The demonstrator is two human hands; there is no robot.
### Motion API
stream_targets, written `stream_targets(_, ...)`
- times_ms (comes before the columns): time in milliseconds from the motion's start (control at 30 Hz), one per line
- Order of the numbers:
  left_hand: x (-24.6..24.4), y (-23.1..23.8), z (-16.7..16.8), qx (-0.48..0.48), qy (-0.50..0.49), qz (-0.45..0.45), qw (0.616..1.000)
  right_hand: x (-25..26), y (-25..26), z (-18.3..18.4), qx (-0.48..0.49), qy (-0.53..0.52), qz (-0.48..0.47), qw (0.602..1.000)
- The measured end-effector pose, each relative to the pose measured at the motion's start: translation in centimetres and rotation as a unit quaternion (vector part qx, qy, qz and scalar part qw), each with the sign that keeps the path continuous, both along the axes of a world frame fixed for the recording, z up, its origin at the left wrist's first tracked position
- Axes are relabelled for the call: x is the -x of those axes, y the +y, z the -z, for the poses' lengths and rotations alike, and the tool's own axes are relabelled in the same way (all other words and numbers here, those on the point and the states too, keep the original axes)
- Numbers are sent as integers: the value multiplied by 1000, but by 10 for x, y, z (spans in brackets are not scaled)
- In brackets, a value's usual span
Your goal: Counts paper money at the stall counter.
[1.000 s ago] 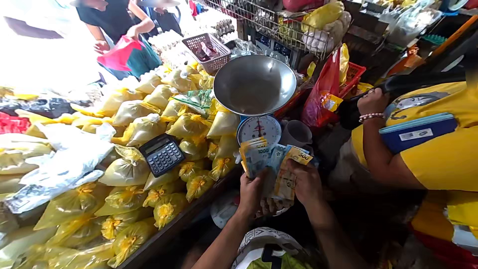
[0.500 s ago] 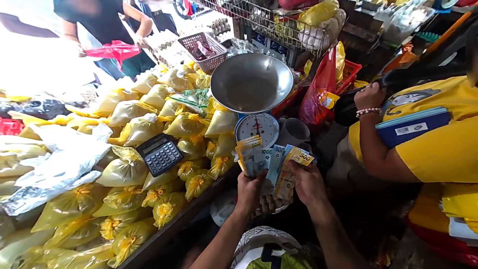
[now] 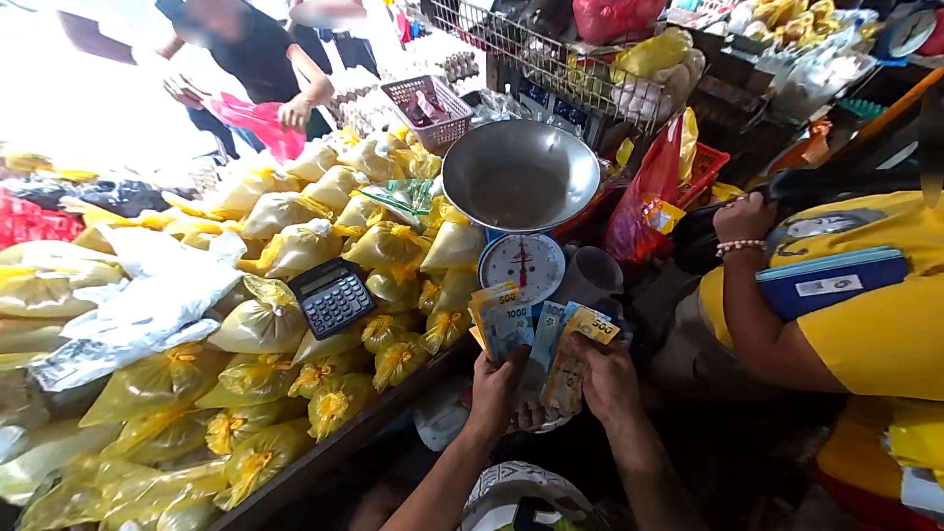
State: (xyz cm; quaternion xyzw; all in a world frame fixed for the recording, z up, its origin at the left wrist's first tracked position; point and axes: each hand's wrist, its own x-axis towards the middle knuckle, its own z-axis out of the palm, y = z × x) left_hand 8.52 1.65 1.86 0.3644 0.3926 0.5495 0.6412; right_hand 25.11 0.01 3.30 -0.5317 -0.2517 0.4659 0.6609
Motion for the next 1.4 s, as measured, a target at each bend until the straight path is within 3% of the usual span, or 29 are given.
stream_targets(133, 5, -3, 4, -17, -25, 9, 1000, 9, 3, 4, 1, 4, -14, 1000)
stream_targets(467, 14, 2, 7, -17, 49, -17, 999, 28, 11, 3, 4, -17, -51, 999)
stream_targets(733, 20, 3, 6, 13, -8, -3, 1000, 22, 11, 3, 7, -10, -29, 999)
stream_targets(933, 19, 9, 9, -5, 54, -17, 998, 18, 9, 0, 5, -13, -28, 1000)
stream_targets(1267, 5, 13, 9, -18, 65, -1, 998, 27, 4, -4, 9, 26, -55, 998)
stream_targets(1400, 11, 18, 7, -4, -6, 35, 999, 21, 5, -2, 13, 50, -21, 998)
